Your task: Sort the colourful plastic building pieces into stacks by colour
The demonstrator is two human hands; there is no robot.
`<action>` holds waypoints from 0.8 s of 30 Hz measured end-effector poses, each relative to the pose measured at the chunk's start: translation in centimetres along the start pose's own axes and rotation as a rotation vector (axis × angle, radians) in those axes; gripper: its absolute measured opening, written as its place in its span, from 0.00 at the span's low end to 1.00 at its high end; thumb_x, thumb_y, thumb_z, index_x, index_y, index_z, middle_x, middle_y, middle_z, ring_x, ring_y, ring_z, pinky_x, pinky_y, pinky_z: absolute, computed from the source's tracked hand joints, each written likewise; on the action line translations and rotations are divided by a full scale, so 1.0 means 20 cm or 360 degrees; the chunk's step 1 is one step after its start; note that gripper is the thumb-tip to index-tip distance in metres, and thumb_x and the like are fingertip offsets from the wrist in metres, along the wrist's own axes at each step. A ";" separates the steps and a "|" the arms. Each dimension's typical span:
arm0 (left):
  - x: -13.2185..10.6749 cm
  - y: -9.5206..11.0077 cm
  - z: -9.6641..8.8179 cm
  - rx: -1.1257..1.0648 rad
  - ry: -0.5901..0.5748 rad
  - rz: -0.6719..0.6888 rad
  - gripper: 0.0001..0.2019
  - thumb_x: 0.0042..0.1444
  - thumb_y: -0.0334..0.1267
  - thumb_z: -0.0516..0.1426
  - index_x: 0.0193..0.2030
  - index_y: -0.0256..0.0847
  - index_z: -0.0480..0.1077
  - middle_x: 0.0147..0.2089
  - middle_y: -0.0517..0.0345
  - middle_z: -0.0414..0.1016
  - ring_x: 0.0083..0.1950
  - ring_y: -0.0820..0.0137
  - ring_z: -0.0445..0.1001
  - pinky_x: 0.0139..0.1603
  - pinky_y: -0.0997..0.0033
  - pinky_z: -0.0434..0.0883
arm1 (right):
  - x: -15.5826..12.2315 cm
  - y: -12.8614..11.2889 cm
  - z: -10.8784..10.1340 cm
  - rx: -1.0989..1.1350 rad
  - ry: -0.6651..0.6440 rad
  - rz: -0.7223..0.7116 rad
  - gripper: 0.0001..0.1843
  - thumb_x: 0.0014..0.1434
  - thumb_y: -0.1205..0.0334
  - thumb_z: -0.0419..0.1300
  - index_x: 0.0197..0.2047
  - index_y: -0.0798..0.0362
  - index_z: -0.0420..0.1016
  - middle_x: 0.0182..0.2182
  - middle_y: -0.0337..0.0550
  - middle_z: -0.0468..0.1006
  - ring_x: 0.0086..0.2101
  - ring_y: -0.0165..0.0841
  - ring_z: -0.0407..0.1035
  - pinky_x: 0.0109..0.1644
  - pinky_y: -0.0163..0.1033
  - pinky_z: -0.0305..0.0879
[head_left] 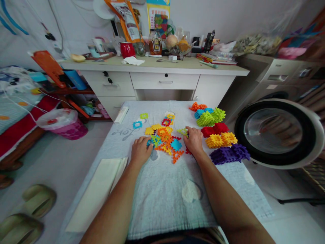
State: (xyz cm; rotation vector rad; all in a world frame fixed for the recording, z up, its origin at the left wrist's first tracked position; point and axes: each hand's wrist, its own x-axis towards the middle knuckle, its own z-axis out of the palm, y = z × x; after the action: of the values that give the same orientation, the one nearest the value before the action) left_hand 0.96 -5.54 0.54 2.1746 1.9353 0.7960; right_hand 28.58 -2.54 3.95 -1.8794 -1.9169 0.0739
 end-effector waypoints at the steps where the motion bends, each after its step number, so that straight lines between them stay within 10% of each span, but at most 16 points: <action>1: 0.00 0.00 0.00 -0.0009 -0.0007 0.0003 0.17 0.60 0.41 0.54 0.54 0.43 0.73 0.54 0.50 0.76 0.54 0.57 0.72 0.57 0.55 0.67 | 0.00 -0.01 -0.02 0.0020 0.0035 -0.0005 0.25 0.61 0.61 0.56 0.61 0.54 0.71 0.48 0.52 0.77 0.49 0.46 0.64 0.55 0.48 0.52; 9: 0.00 -0.01 0.00 -0.0041 -0.0022 0.0031 0.17 0.61 0.42 0.54 0.54 0.43 0.72 0.54 0.49 0.76 0.55 0.57 0.72 0.58 0.54 0.67 | 0.09 -0.03 -0.35 -0.0081 0.0129 -0.0097 0.23 0.59 0.53 0.58 0.55 0.52 0.76 0.46 0.53 0.76 0.47 0.49 0.64 0.52 0.51 0.56; 15: 0.00 -0.02 0.00 -0.0056 -0.0035 0.0047 0.16 0.61 0.43 0.54 0.54 0.44 0.73 0.54 0.49 0.76 0.55 0.57 0.72 0.57 0.54 0.67 | 0.30 0.22 -0.63 -0.0412 0.0265 -0.0052 0.22 0.58 0.50 0.59 0.52 0.50 0.80 0.51 0.54 0.71 0.51 0.52 0.61 0.55 0.57 0.55; 24: 0.00 -0.03 0.01 -0.0065 -0.0010 0.0074 0.16 0.61 0.43 0.53 0.53 0.44 0.73 0.53 0.49 0.76 0.55 0.57 0.72 0.58 0.54 0.67 | 0.55 0.57 -0.54 -0.0682 0.0141 -0.0103 0.22 0.58 0.50 0.58 0.52 0.48 0.82 0.60 0.53 0.66 0.59 0.51 0.55 0.63 0.62 0.48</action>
State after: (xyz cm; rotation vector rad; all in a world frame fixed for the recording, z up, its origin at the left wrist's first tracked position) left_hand 0.52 -5.37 0.04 2.2031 1.8554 0.8273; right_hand 43.40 5.95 12.78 -2.0369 -2.0495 -0.4672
